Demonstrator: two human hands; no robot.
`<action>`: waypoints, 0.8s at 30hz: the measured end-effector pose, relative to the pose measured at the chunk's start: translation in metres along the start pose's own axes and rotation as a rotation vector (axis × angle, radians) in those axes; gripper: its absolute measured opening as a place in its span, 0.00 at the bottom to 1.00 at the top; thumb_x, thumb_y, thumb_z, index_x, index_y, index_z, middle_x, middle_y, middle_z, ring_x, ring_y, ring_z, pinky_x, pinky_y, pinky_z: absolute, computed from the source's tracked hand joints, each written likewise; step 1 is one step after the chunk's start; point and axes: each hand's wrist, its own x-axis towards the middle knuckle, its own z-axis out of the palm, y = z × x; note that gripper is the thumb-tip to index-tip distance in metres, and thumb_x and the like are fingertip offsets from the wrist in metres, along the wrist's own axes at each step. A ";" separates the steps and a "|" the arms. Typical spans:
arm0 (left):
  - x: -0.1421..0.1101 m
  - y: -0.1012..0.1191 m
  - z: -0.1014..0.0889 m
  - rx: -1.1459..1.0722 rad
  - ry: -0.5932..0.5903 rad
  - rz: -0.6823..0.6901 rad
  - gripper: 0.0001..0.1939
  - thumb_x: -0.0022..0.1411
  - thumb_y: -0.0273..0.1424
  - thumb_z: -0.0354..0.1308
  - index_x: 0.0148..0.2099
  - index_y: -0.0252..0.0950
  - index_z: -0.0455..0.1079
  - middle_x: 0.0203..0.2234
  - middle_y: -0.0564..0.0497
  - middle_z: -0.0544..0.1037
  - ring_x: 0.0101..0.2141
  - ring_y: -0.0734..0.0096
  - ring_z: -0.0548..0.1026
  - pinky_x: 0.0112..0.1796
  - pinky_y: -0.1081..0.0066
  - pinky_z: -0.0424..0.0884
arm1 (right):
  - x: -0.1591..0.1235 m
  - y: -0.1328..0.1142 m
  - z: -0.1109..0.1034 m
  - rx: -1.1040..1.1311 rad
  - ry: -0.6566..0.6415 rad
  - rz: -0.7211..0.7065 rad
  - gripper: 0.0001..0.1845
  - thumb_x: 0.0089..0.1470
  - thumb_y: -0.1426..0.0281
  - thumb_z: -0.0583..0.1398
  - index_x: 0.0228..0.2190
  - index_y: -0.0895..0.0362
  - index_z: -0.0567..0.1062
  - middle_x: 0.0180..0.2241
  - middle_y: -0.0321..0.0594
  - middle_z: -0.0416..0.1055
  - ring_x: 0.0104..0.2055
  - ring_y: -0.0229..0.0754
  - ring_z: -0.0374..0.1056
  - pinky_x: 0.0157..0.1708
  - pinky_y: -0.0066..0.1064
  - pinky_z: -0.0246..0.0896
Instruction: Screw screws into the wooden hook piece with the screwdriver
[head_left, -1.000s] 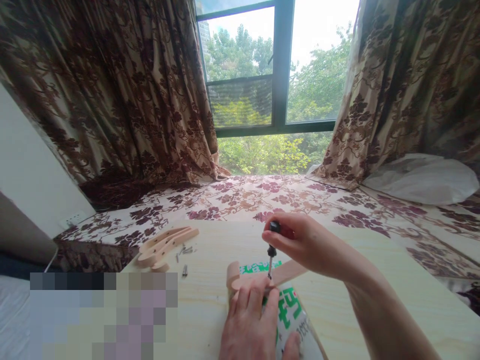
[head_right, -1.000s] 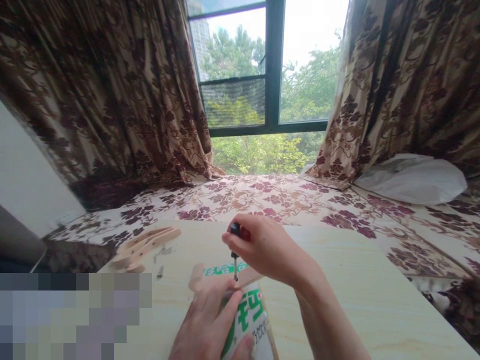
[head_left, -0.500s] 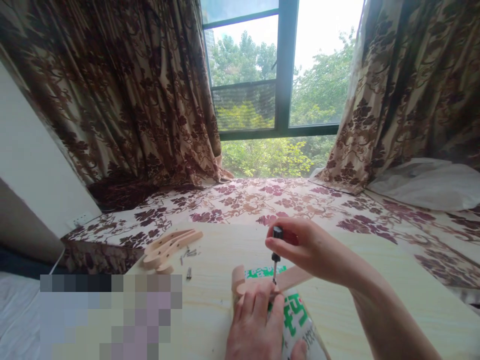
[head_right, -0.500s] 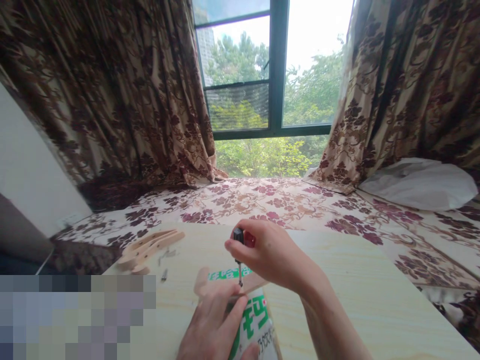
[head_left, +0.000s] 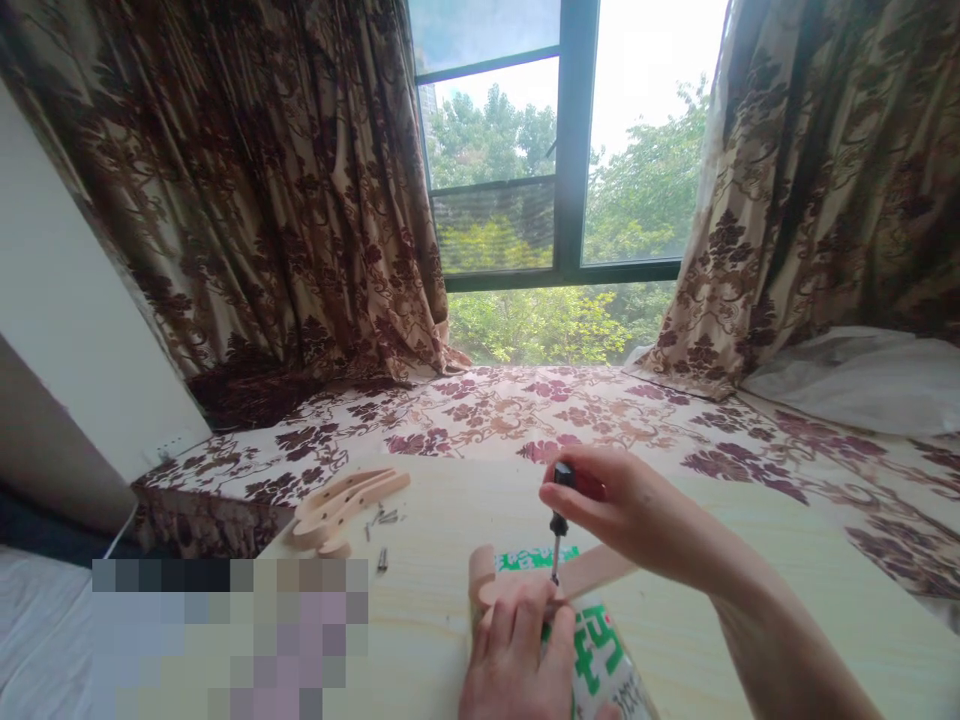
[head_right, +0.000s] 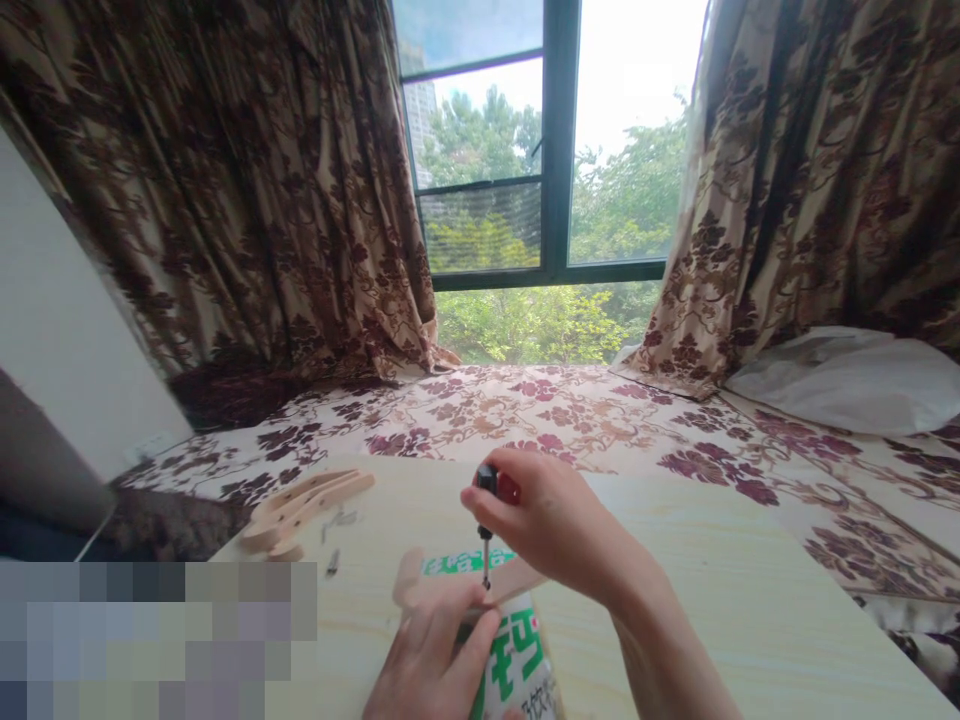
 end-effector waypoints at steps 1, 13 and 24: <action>0.000 0.000 0.000 0.003 -0.002 0.002 0.22 0.63 0.47 0.50 0.53 0.41 0.67 0.49 0.49 0.72 0.49 0.60 0.71 0.47 0.65 0.68 | -0.001 -0.002 -0.001 0.007 -0.017 -0.018 0.11 0.58 0.64 0.56 0.25 0.55 0.69 0.24 0.34 0.66 0.27 0.36 0.59 0.26 0.28 0.49; 0.000 0.002 -0.002 -0.050 -0.041 -0.022 0.24 0.61 0.48 0.53 0.54 0.41 0.66 0.50 0.47 0.72 0.50 0.58 0.70 0.46 0.62 0.70 | 0.002 -0.003 0.005 -0.068 0.053 0.010 0.16 0.58 0.62 0.55 0.22 0.55 0.63 0.20 0.33 0.62 0.24 0.35 0.54 0.24 0.29 0.46; 0.000 -0.001 0.002 -0.006 0.016 0.008 0.22 0.62 0.48 0.51 0.53 0.42 0.67 0.49 0.48 0.73 0.48 0.59 0.72 0.45 0.64 0.70 | 0.006 -0.001 0.006 -0.110 0.073 0.081 0.20 0.57 0.60 0.55 0.18 0.55 0.59 0.18 0.33 0.60 0.22 0.34 0.52 0.22 0.29 0.43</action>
